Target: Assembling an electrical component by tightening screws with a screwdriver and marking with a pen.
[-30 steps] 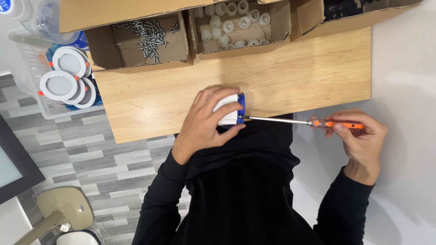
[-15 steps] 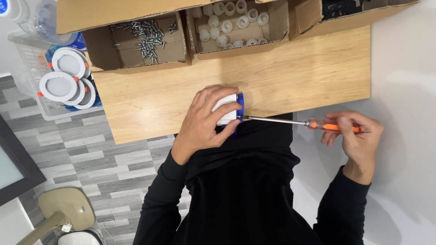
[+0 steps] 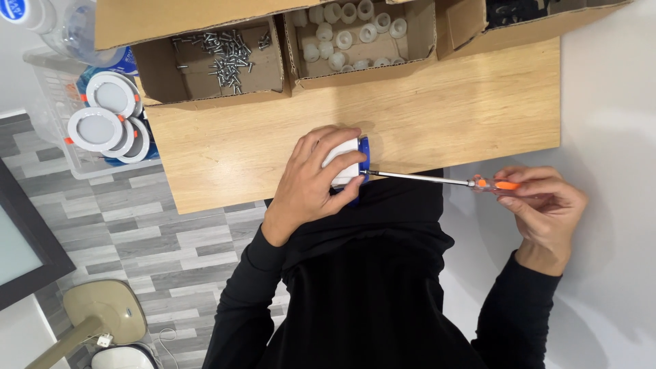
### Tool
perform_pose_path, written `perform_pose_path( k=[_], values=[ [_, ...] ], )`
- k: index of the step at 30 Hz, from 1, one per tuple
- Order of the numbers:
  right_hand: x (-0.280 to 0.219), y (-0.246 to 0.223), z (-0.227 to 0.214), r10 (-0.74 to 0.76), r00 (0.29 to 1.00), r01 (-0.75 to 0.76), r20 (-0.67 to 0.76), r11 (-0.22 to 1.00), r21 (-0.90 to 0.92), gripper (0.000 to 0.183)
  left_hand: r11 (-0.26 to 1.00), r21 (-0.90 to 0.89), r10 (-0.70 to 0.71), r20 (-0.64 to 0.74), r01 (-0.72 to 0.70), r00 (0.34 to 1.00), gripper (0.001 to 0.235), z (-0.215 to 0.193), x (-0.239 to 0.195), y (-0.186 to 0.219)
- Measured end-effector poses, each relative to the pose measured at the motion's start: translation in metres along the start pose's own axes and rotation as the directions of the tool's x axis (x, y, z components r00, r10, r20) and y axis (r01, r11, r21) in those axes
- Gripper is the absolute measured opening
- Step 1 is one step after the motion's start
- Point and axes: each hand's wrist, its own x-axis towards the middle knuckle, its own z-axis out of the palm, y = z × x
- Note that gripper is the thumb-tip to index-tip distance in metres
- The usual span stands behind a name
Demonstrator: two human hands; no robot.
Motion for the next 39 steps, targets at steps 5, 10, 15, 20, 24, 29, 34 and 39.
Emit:
perform_pose_path(
  k=[5,10,15,20,24,29,34,39],
  values=[
    [0.002,-0.003,-0.001,-0.004,1.0,0.005,-0.025,1.0,0.017,0.025,0.997,0.072,0.042,-0.059,-0.038,0.997,0.021,-0.003,0.004,0.005],
    [-0.002,0.0,-0.005,-0.006,0.999,0.008,-0.052,1.0,0.03,0.025,0.989,0.111,0.112,-0.088,-0.102,0.99,0.023,0.006,0.002,0.005],
    [-0.003,0.009,-0.01,-0.011,0.997,0.017,-0.071,0.997,0.081,0.025,0.971,0.145,0.209,-0.127,-0.19,0.97,0.015,-0.005,0.012,0.011],
    [-0.004,0.017,-0.017,-0.029,0.997,0.037,-0.07,0.991,0.125,0.026,0.965,0.084,0.259,-0.199,-0.247,0.945,0.011,-0.021,0.023,0.012],
    [-0.005,0.022,-0.02,-0.032,0.998,0.043,-0.062,0.982,0.185,0.027,0.964,0.103,0.261,-0.211,-0.244,0.942,0.026,-0.026,0.016,-0.017],
    [-0.006,0.02,-0.02,-0.028,0.99,0.048,-0.135,0.988,0.148,0.03,0.922,0.375,0.236,-0.347,-0.096,0.908,0.021,-0.071,0.029,-0.045],
    [-0.004,0.024,-0.024,-0.048,0.99,0.069,-0.131,0.985,0.157,0.029,0.879,0.477,0.204,-0.376,0.0,0.904,0.013,-0.104,0.044,-0.058],
    [-0.003,0.016,-0.019,-0.021,0.986,0.047,-0.164,0.987,0.157,0.028,0.877,0.478,0.155,-0.355,0.037,0.922,0.02,-0.106,0.045,-0.05]
  ],
)
